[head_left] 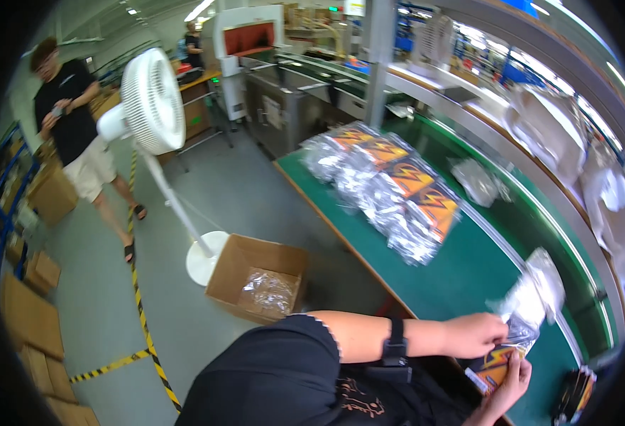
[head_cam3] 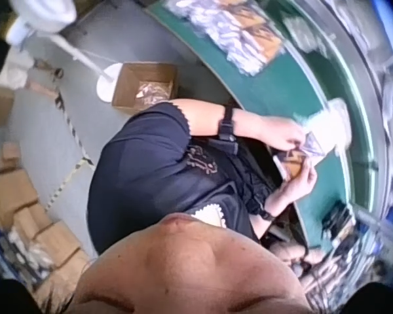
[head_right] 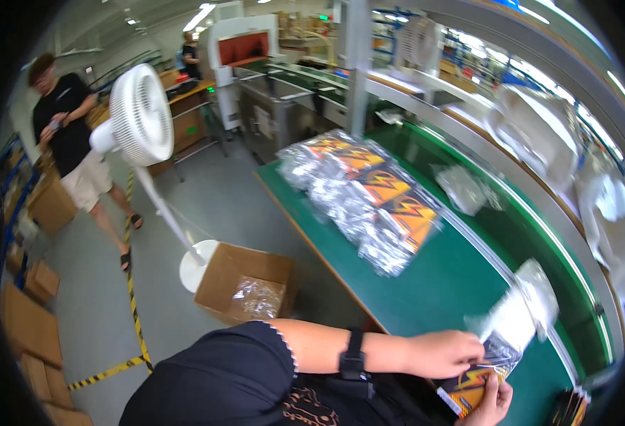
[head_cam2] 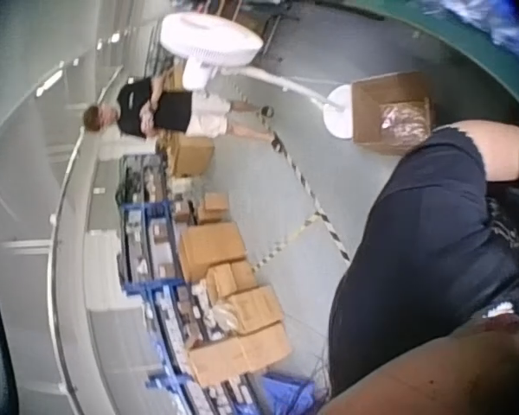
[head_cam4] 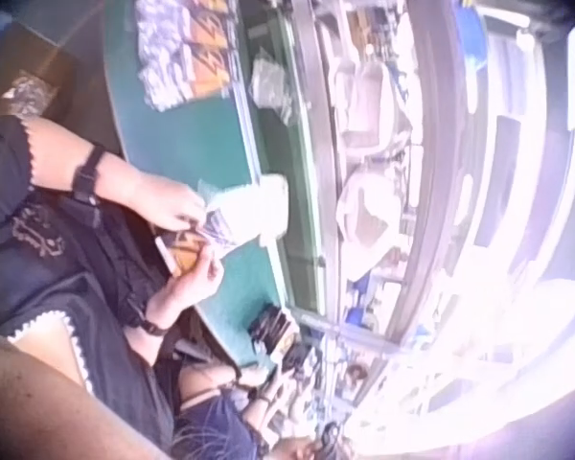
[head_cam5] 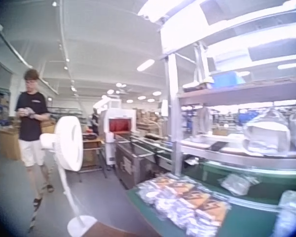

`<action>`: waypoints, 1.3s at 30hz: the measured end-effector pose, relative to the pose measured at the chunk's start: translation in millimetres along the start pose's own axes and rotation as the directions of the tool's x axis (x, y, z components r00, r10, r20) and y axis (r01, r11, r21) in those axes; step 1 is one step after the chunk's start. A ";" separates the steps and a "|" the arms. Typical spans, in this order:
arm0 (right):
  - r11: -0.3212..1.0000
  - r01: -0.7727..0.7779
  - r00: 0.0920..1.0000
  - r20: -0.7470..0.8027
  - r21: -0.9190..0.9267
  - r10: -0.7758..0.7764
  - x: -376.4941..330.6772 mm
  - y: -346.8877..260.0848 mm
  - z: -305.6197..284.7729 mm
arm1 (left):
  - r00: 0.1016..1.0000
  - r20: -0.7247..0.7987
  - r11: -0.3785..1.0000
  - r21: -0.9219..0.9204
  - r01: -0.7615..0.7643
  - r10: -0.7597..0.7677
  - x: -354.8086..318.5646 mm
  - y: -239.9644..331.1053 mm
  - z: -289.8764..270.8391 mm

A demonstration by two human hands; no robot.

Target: Applying adhesive labels to battery pack boxes and placing them into clear plastic bags for shipping or storage.

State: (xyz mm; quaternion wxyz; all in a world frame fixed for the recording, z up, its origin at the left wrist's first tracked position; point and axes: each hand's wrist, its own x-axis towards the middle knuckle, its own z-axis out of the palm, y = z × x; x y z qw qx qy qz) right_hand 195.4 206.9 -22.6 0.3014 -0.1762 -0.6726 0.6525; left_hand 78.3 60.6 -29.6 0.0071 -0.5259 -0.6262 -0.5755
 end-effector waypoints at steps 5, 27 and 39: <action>0.988 0.071 0.997 -0.053 0.137 -0.064 -10.0 8.7 10.3 | 0.815 -0.047 0.697 -0.549 0.462 -0.577 3.0 4.6 13.1; 0.653 0.668 0.683 -0.055 -0.358 -0.728 -7.5 -46.8 -5.5 | 0.687 0.571 0.291 -0.634 0.717 -0.450 26.4 14.1 7.2; 0.921 0.357 0.777 0.597 -0.157 -0.200 3.4 -32.1 12.6 | 0.871 -0.487 0.972 0.165 0.169 -0.068 37.0 3.3 -102.5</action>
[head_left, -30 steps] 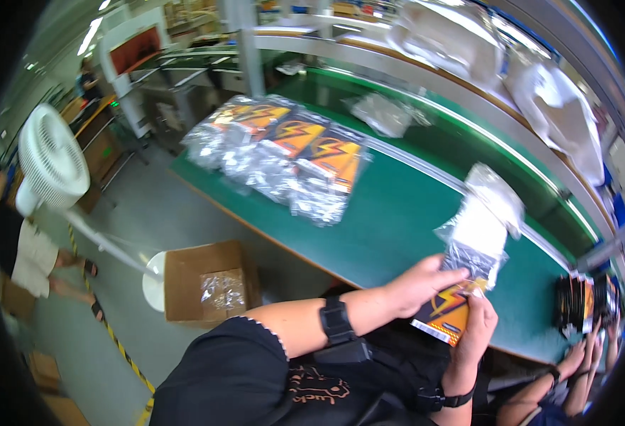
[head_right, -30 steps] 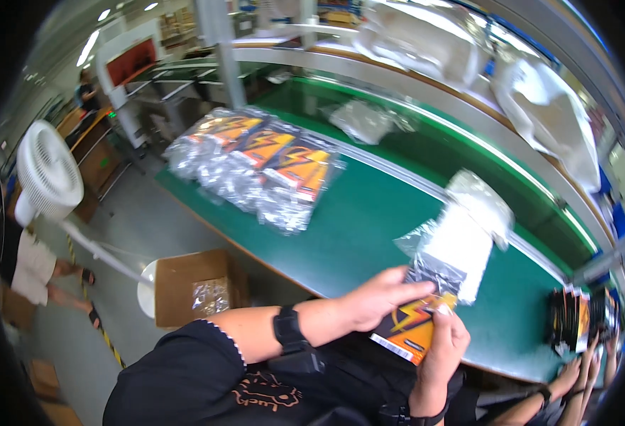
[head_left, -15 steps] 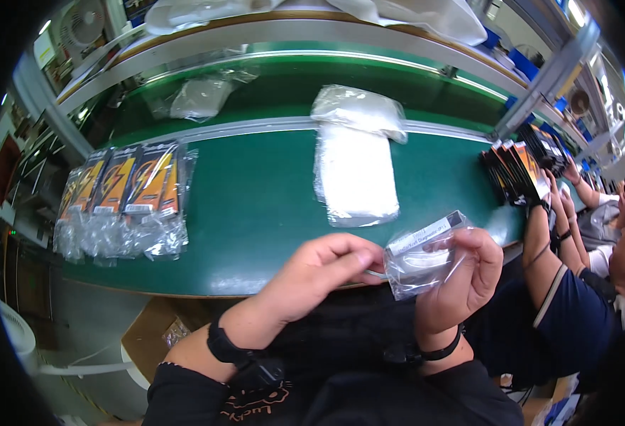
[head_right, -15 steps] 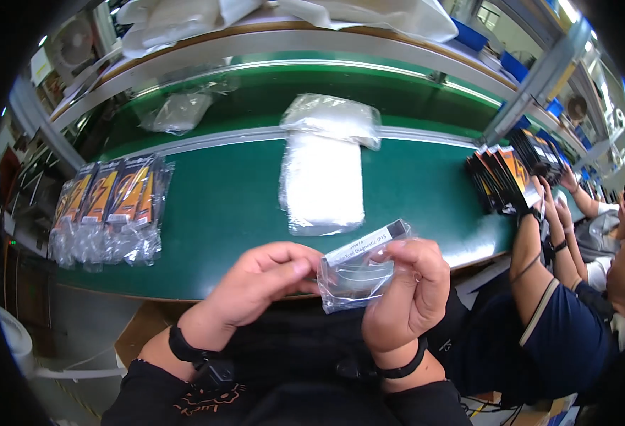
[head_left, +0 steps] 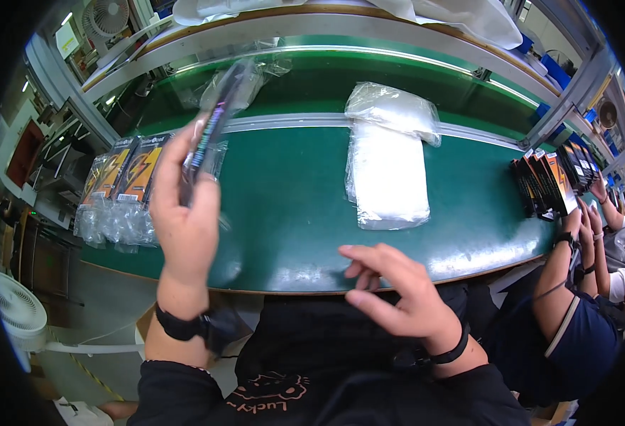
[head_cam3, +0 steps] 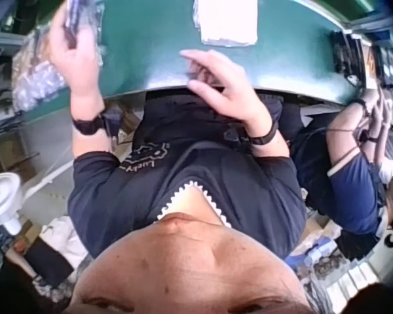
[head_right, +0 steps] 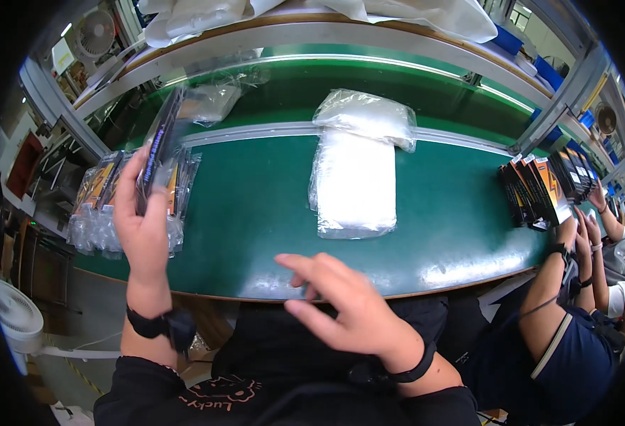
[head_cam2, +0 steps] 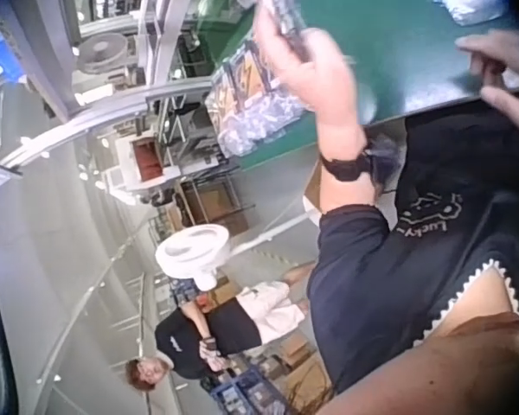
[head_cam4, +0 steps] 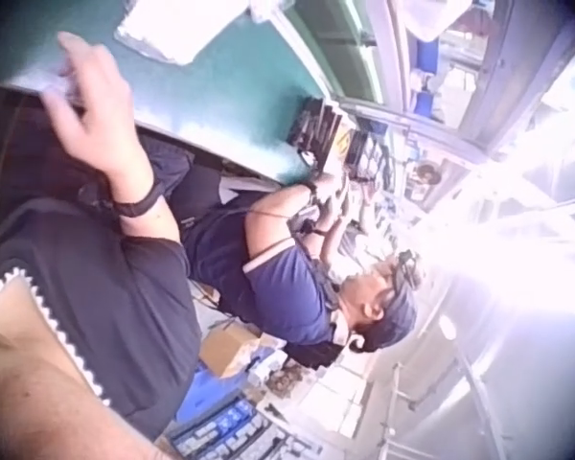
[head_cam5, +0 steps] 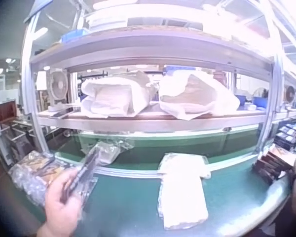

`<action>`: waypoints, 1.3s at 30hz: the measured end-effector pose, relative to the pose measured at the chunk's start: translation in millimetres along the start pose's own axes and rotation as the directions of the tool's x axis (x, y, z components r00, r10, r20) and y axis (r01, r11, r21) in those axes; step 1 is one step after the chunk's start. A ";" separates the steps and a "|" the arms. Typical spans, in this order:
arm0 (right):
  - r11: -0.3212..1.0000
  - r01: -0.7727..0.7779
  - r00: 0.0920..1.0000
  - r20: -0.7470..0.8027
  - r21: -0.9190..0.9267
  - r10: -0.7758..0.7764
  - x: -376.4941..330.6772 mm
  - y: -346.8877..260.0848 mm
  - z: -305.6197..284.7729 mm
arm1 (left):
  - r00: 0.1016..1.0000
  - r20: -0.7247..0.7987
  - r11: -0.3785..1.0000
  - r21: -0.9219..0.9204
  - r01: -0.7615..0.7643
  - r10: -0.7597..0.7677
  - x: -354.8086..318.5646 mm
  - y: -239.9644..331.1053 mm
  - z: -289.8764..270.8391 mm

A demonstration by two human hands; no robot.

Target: Applying adhesive labels to battery pack boxes and placing them into clear plastic bags for shipping or storage.

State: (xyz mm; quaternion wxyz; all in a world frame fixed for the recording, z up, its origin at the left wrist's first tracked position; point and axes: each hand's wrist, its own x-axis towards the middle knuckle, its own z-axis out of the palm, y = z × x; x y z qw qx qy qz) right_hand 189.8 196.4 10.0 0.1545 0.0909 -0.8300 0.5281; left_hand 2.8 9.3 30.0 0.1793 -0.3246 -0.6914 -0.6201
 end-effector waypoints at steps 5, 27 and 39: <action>0.995 -0.104 0.993 -0.064 -0.013 0.103 -10.6 17.7 -7.4 | 0.976 0.216 0.508 0.840 -0.191 0.009 6.4 -55.0 -34.5; 0.922 -0.253 0.967 0.034 0.293 0.254 3.5 9.8 -9.8 | 0.980 -0.094 0.511 0.860 -0.009 0.177 32.4 -56.1 -119.0; 0.874 -0.411 0.905 -0.001 -0.258 0.425 203.8 41.5 166.3 | 0.557 -0.470 0.446 0.335 0.830 -0.685 76.3 -158.3 -353.3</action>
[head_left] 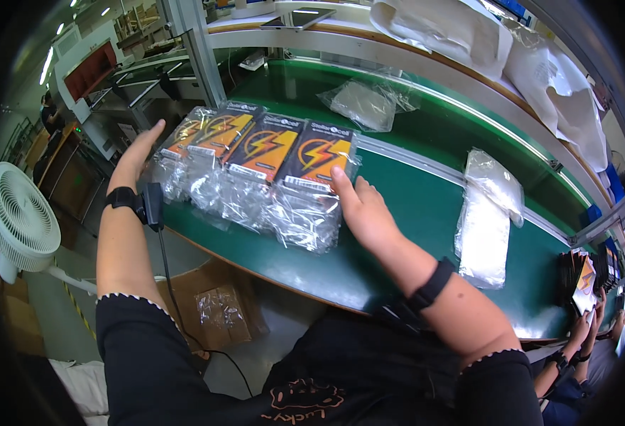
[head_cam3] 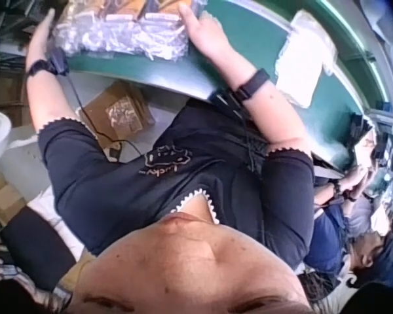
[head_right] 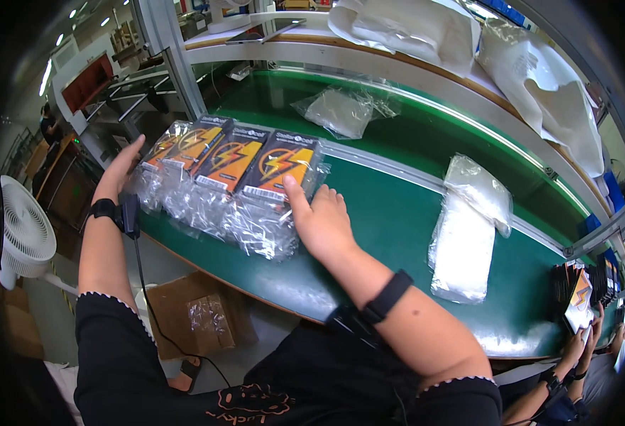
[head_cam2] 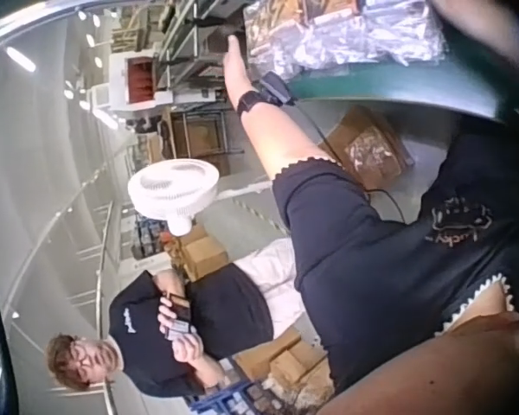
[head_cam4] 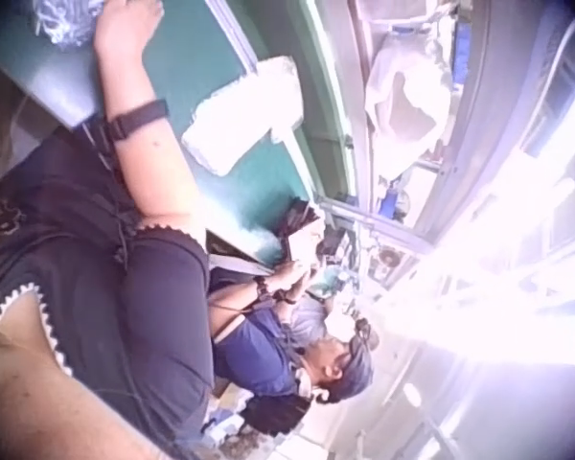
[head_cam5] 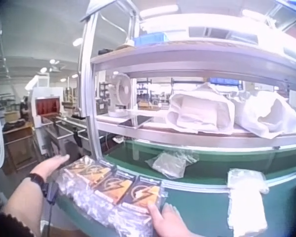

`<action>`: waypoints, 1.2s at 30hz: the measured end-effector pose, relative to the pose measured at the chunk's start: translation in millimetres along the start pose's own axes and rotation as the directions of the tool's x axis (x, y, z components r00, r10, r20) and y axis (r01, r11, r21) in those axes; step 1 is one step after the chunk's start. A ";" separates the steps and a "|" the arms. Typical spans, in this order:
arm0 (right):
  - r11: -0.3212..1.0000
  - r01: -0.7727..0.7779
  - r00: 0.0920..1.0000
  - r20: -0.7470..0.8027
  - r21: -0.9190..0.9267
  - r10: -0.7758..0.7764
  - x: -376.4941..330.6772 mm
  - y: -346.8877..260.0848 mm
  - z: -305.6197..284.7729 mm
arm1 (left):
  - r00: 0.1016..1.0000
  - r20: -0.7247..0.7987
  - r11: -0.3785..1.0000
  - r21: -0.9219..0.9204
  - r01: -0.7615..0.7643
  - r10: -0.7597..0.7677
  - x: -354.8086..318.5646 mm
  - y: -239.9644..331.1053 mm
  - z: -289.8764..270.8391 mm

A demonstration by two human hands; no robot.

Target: Applying adhesive labels to battery pack boxes and placing them into clear plastic bags for shipping or storage.

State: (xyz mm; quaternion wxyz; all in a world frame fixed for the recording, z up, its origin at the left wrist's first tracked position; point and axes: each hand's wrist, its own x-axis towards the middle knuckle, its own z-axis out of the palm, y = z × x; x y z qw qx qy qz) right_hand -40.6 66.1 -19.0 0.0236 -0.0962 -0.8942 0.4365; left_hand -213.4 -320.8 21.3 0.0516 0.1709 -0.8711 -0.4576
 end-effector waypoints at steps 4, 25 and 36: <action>0.958 0.161 0.961 -0.258 0.239 -0.097 27.3 -8.4 43.7 | 0.801 0.586 0.881 -0.435 0.185 0.122 2.4 -17.1 21.6; 0.362 -0.349 0.937 0.326 0.864 0.126 36.4 -24.1 -8.9 | 0.784 -0.304 0.805 -0.082 -0.588 0.542 -48.2 13.2 35.7; 0.725 0.644 0.759 -0.324 0.244 -0.565 -78.4 -13.5 -50.9 | 0.446 0.506 0.542 -0.839 0.054 0.738 -274.3 62.7 145.3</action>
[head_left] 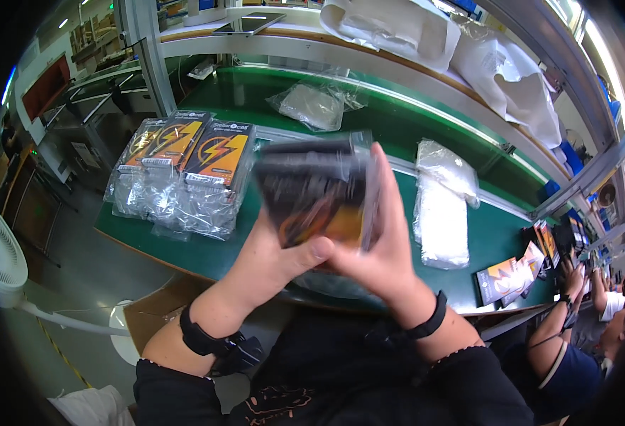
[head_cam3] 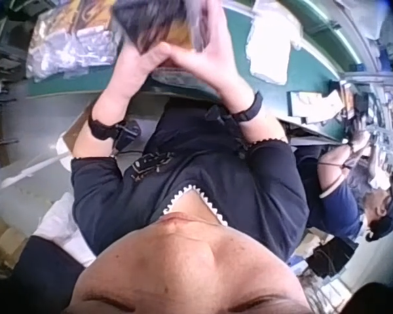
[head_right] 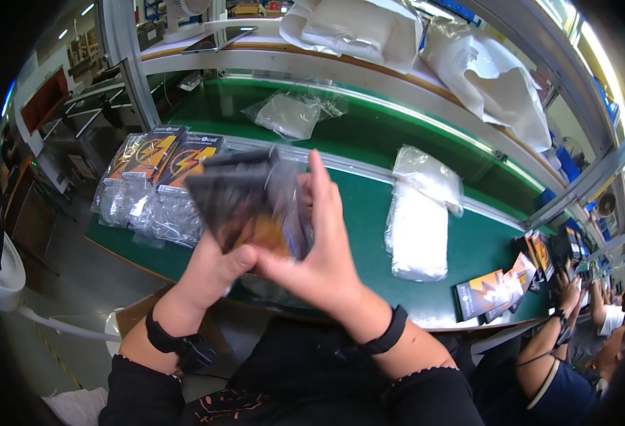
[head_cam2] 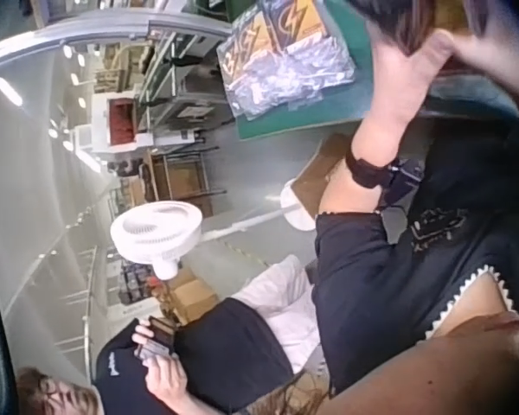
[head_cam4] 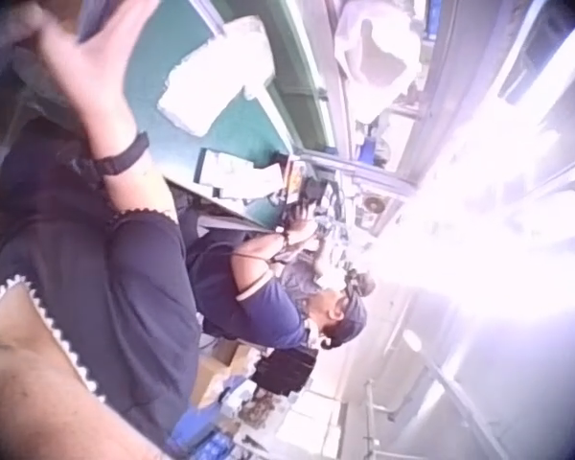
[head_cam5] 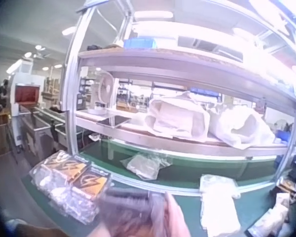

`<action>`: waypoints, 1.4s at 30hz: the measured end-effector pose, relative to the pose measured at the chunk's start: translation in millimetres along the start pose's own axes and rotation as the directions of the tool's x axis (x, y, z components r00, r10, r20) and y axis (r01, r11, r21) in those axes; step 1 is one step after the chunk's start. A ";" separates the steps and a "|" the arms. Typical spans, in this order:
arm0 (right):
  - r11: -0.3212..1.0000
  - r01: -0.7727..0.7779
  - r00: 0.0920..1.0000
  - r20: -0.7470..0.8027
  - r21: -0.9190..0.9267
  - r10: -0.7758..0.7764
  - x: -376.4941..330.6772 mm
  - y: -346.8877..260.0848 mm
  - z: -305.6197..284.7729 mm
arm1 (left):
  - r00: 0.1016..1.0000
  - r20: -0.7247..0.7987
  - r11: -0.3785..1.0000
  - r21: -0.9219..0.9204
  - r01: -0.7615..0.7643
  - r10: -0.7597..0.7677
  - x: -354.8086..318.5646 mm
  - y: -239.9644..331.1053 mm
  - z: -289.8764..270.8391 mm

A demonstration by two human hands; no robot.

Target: Applying adhesive labels to battery pack boxes and placing them into clear plastic bags for shipping or storage.

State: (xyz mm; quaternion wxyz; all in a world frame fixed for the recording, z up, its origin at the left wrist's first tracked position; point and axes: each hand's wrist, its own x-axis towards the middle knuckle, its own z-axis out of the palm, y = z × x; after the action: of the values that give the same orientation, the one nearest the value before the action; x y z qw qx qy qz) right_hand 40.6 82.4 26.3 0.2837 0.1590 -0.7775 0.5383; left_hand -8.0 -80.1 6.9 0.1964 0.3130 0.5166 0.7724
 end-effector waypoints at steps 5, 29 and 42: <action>0.959 0.127 0.983 0.160 -0.252 -0.088 -35.2 29.2 -17.6 | 1.000 -0.019 0.951 0.308 0.014 -0.008 -1.8 -41.6 2.7; 0.424 -0.713 0.679 0.397 0.559 0.618 -8.0 -23.7 -10.5 | 0.954 -0.197 0.973 -0.088 0.214 -0.227 -16.6 21.9 29.3; 0.754 -0.628 0.764 0.340 0.194 0.549 -17.1 -30.8 -5.0 | 0.772 -0.636 0.999 -0.015 -0.044 0.025 -59.4 133.7 -109.0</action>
State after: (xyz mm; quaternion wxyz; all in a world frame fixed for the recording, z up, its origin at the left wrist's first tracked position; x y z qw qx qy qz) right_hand 72.5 74.7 40.2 -0.0343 0.0144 -0.7280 0.6846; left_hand -37.0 -242.9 83.9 0.0009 0.0405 0.5356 0.8435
